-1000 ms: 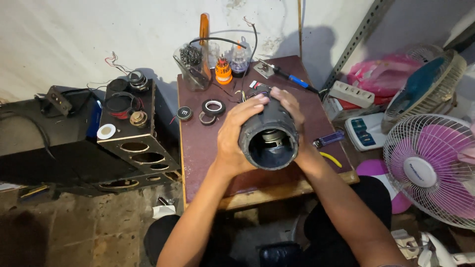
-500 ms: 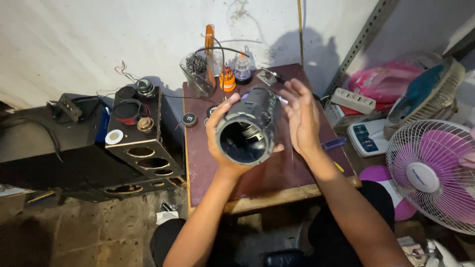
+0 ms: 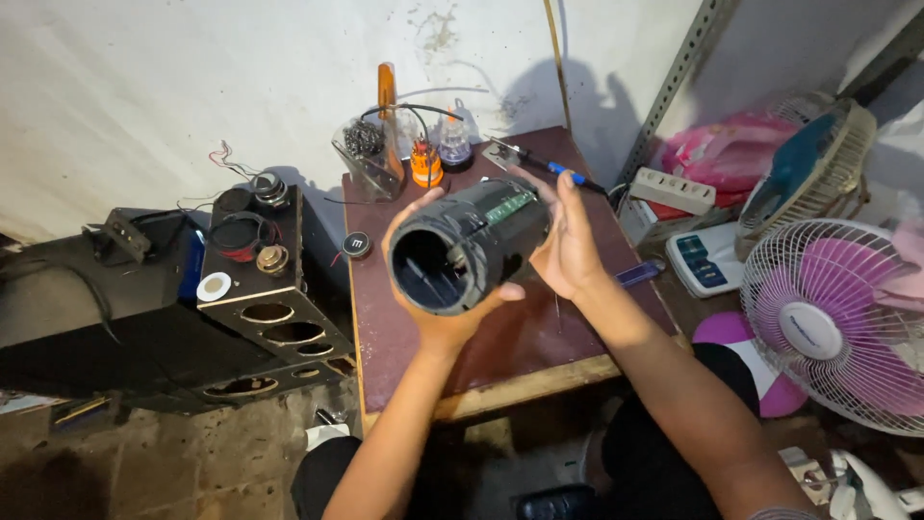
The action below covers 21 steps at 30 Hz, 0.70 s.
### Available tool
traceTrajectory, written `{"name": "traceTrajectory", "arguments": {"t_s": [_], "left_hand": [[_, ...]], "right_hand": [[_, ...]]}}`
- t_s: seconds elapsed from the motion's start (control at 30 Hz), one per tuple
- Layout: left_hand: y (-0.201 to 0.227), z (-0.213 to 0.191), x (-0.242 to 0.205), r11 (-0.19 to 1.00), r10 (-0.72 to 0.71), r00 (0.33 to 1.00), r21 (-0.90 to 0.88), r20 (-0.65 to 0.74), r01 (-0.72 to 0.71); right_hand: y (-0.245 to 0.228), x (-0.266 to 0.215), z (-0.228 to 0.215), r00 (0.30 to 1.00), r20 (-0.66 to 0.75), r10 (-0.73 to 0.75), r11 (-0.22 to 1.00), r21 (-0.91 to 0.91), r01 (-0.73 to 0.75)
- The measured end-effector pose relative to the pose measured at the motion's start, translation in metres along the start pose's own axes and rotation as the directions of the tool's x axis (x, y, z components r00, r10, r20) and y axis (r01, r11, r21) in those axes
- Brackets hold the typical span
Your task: The person assembles a speaker unit by hand, placing a speaker driver into a cylindrical enclosure and connecting wires. They then place the assembled unit on the table and handle a second speaker driver.
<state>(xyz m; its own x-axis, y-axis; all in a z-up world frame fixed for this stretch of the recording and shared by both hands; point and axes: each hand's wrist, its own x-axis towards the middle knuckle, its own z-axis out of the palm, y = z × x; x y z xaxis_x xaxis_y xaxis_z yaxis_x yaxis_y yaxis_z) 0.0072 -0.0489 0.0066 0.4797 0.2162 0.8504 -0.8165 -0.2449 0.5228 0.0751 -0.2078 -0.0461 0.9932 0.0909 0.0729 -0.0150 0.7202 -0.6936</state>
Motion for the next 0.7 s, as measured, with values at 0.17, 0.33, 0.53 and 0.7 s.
{"name": "traceTrajectory", "arguments": {"t_s": [0.17, 0.33, 0.53, 0.7], "left_hand": [[-0.026, 0.004, -0.017, 0.995, -0.095, 0.995, 0.002, -0.037, 0.095], [-0.032, 0.003, -0.021, 0.989, -0.133, 0.991, -0.063, -0.014, 0.132], [-0.051, 0.022, -0.037, 0.959, -0.039, 0.998, -0.282, -0.049, 0.024], [-0.056, 0.018, -0.041, 0.956, -0.095, 0.989, -0.288, -0.110, 0.060]], "right_hand": [[0.002, 0.002, -0.002, 1.000, -0.006, 0.017, 1.000, 0.006, -0.017], [0.007, 0.014, -0.017, 1.000, -0.021, -0.001, 1.000, -0.018, 0.001], [0.002, 0.014, -0.019, 0.996, -0.081, -0.042, 0.999, -0.011, 0.041], [0.004, 0.015, -0.018, 0.984, -0.158, -0.081, 0.996, 0.010, 0.084]]}}
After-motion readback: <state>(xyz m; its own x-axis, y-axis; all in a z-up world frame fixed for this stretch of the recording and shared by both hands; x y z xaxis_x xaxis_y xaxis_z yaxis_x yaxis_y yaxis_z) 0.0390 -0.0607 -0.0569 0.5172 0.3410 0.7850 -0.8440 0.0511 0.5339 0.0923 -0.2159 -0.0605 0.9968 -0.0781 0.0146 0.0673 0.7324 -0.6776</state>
